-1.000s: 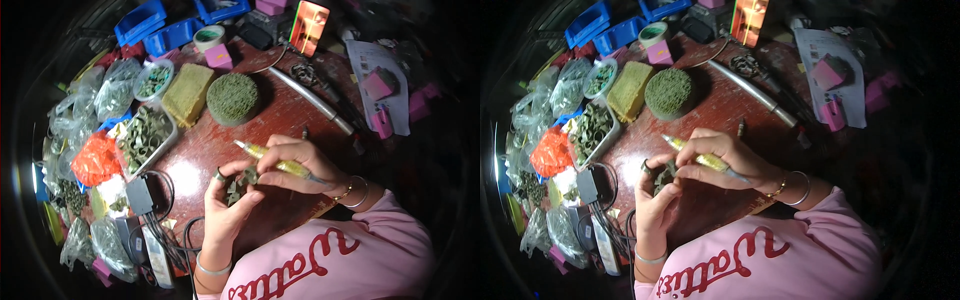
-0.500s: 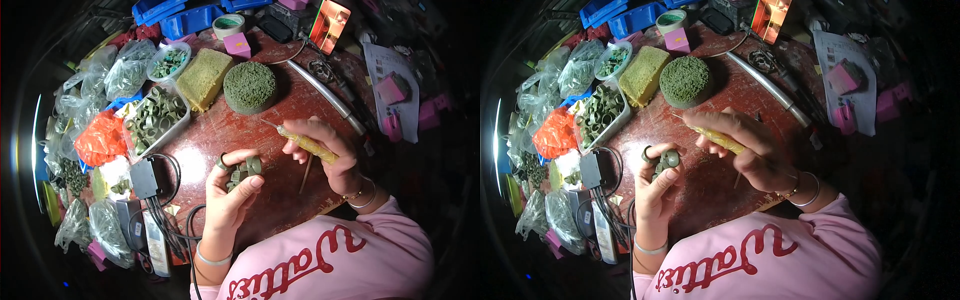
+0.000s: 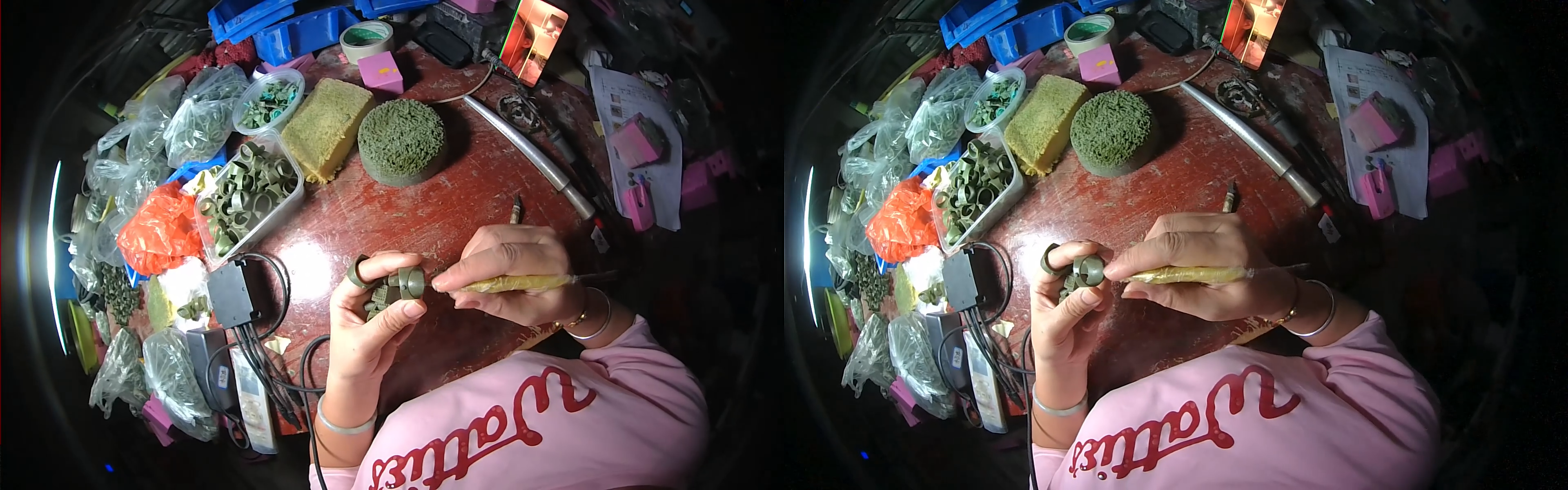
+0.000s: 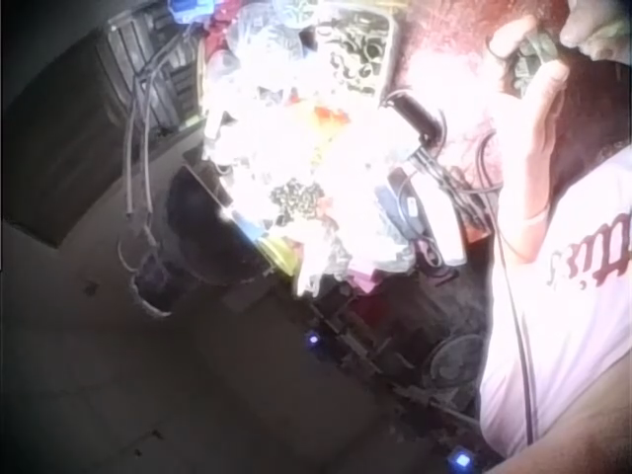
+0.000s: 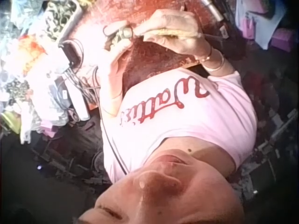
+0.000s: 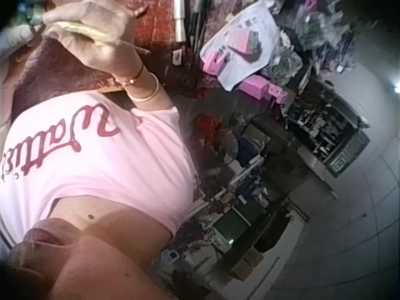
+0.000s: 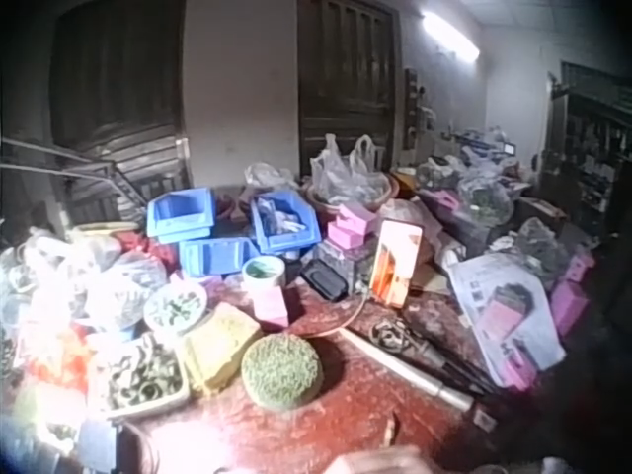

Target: Using a handheld carving tool and a heated wax pen to refine a green wax component.

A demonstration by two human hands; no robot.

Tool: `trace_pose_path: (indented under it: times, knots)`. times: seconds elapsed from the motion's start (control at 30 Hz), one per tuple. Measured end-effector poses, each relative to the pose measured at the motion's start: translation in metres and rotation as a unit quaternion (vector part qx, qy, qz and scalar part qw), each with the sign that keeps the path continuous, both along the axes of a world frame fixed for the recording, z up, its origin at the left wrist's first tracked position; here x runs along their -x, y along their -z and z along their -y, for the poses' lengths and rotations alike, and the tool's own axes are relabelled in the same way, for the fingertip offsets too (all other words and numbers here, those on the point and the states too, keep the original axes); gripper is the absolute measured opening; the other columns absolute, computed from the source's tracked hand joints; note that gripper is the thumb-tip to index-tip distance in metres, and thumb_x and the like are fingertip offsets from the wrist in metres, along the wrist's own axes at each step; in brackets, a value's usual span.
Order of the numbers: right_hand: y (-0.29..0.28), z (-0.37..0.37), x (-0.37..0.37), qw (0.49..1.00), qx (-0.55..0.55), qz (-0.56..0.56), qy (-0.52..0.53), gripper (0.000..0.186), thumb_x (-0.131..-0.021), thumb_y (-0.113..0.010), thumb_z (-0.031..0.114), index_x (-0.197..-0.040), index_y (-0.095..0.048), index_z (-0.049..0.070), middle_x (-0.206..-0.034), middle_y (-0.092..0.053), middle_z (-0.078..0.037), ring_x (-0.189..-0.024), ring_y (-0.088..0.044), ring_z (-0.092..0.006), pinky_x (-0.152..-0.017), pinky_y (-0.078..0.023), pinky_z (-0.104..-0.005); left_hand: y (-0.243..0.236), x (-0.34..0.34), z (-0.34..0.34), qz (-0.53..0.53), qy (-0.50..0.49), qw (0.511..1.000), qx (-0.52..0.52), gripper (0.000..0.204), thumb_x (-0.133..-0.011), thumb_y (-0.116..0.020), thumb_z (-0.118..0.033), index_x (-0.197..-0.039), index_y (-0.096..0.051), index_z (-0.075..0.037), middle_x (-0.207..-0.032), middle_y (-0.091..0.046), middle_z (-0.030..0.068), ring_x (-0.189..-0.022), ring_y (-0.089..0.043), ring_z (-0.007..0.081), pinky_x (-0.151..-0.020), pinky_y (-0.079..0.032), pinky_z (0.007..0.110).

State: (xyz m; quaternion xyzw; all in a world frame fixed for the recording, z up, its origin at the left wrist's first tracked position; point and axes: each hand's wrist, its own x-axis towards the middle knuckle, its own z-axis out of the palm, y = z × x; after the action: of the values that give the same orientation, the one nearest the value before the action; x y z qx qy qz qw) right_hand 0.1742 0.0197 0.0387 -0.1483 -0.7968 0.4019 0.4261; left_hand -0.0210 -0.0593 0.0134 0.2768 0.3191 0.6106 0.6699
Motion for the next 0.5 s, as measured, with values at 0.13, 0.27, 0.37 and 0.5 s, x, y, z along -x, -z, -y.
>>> trace_pose_path:
  times: [0.13, 0.27, 0.37, 0.5]
  knots:
    - [0.0003, 0.0007, 0.0012, 0.999, 0.029, -0.008, -0.014, 0.019, -0.084, -0.073, 0.008, -0.101, -0.070, 0.000, -0.080, -0.069, -0.010, -0.070, -0.065, -0.0182, -0.062, -0.052, -0.0289, -0.0026, 0.0016, 0.0022, -0.006, -0.007, 1.000, -0.002, 0.041, -0.078, -0.075, 0.002, -0.116, -0.062, 0.000, -0.106, -0.065, 0.0099, -0.064, -0.053, 0.0038, -0.046, -0.039, 0.015]
    - [0.0026, 0.0010, 0.0021, 0.999, 0.026, -0.019, 0.012, 0.019, -0.084, -0.073, 0.008, -0.101, -0.070, 0.000, -0.082, -0.069, -0.011, -0.069, -0.065, -0.0185, -0.063, -0.052, -0.0286, -0.0008, 0.0033, 0.0012, 0.006, 0.005, 1.000, 0.013, 0.040, -0.078, -0.075, 0.002, -0.116, -0.062, 0.000, -0.107, -0.065, 0.0103, -0.064, -0.053, 0.0040, -0.046, -0.039, 0.015]
    - [0.0002, 0.0011, 0.0003, 0.999, 0.036, -0.007, -0.003, 0.019, -0.084, -0.073, 0.007, -0.102, -0.070, -0.001, -0.084, -0.070, -0.011, -0.070, -0.065, -0.0186, -0.064, -0.052, -0.0284, -0.0026, 0.0016, -0.0007, -0.014, -0.004, 1.000, -0.001, 0.040, -0.078, -0.075, 0.002, -0.116, -0.062, 0.000, -0.106, -0.065, 0.0101, -0.064, -0.053, 0.0043, -0.046, -0.039, 0.015]
    - [0.0048, 0.0013, 0.0039, 0.997, 0.076, -0.032, 0.003, 0.018, -0.085, -0.073, 0.009, -0.100, -0.070, -0.001, -0.081, -0.069, -0.010, -0.070, -0.065, -0.0180, -0.062, -0.051, -0.0283, -0.0009, 0.0022, 0.0003, -0.035, -0.007, 0.999, -0.002, 0.039, -0.078, -0.075, 0.003, -0.116, -0.062, 0.000, -0.103, -0.065, 0.0088, -0.063, -0.052, 0.0039, -0.045, -0.038, 0.015]
